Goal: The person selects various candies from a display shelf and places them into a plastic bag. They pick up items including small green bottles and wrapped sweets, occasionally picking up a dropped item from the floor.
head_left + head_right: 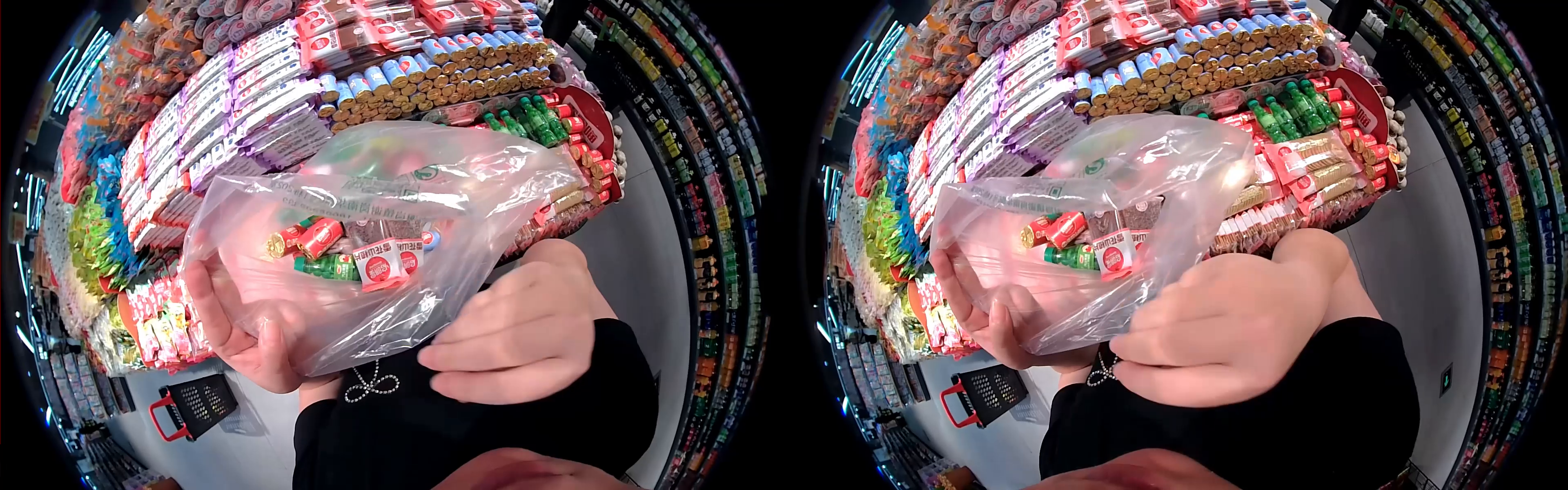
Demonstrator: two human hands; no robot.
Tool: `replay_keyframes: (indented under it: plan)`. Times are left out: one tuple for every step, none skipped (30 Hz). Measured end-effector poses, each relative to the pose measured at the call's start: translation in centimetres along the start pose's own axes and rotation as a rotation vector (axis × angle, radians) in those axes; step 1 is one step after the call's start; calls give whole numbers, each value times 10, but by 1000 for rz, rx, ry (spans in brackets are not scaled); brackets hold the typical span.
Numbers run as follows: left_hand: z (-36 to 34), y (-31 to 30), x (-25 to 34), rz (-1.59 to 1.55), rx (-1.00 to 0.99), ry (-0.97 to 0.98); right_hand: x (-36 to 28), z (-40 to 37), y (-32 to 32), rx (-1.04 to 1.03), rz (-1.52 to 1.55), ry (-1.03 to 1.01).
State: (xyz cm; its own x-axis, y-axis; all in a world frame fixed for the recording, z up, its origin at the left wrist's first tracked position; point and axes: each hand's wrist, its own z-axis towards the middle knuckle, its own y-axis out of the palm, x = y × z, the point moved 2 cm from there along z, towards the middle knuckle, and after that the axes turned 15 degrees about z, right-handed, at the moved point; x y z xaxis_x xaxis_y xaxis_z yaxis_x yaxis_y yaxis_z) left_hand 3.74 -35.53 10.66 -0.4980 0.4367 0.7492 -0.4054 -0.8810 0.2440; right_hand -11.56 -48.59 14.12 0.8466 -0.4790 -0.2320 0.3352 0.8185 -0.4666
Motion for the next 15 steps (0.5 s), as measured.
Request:
replay_keyframes:
  plan:
    - [0, 1, -1, -7, 42, 3, -1, 0, -10, 77, 59, -49]
    - [1, 1, -2, -12, 85, 8, -5, -2, -23, 128, 78, -41]
    - [3, -2, -6, -4, 72, 54, -3, -8, -36, 195, 104, -81]
    - [5, -2, -8, -5, 66, 54, 2, -18, -32, 511, -52, -198]
    - [4, -4, -8, 46, 126, 44, 4, -28, -45, 538, -112, -195]
    - [1, -6, -9, 95, 182, 24, 4, -36, -52, 590, -272, -93]
    - [1, -9, -7, 329, 134, 62, 10, -43, -54, 739, -356, -28]
    - [1, -1, -5, 293, 280, 3, 12, -46, -50, 894, -336, 176]
    - [4, -1, -6, 335, 234, 69, 17, -50, -54, 919, -384, 318]
    - [4, -3, -5, 355, 192, 129, 27, -66, -65, 851, -435, 396]
    - [4, -6, -5, 378, 167, 178, 36, -81, -71, 851, -468, 509]
    - [3, -6, -5, 402, 150, 230, 43, -94, -78, 789, -552, 638]
    - [3, -11, -6, 422, 136, 264, 47, -104, -82, 712, -596, 769]
    - [3, -12, -6, 447, 123, 301, 50, -115, -86, 633, -632, 901]
    - [3, -14, -7, 464, 116, 334, 52, -126, -89, 473, -718, 931]
